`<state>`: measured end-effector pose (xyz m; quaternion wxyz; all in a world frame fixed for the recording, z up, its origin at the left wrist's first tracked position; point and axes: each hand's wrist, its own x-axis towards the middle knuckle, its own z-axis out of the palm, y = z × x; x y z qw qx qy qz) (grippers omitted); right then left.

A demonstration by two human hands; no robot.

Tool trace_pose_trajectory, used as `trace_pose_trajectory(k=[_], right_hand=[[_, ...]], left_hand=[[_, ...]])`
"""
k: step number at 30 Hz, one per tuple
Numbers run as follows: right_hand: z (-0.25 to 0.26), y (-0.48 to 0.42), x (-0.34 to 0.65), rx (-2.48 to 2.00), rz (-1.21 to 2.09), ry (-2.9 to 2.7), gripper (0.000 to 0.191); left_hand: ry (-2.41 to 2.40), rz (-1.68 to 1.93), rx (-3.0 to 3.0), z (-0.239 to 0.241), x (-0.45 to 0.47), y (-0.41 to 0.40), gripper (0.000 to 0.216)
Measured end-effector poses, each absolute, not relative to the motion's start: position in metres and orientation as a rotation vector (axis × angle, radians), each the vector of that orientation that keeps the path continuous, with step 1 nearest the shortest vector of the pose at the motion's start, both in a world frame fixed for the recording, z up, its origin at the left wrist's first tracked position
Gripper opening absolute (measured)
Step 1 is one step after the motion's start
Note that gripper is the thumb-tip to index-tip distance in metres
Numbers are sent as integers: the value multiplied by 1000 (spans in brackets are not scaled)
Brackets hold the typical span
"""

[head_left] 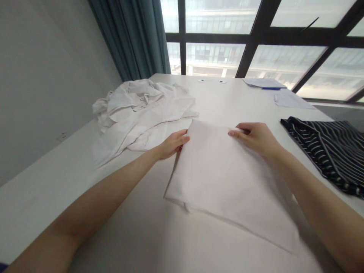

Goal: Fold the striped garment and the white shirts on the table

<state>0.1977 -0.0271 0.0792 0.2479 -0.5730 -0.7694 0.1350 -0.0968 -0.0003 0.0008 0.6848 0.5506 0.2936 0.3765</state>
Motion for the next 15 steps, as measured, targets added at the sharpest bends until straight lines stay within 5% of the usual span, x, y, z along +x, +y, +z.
trace_pose_trajectory(k=[6, 15], right_hand=[[79, -19, 210, -1702, 276, -1993, 47], [72, -21, 219, -1579, 1242, -2110, 51]], left_hand=[[690, 843, 1288, 2, -97, -2, 71], [670, 758, 1415, 2, -94, -3, 54]])
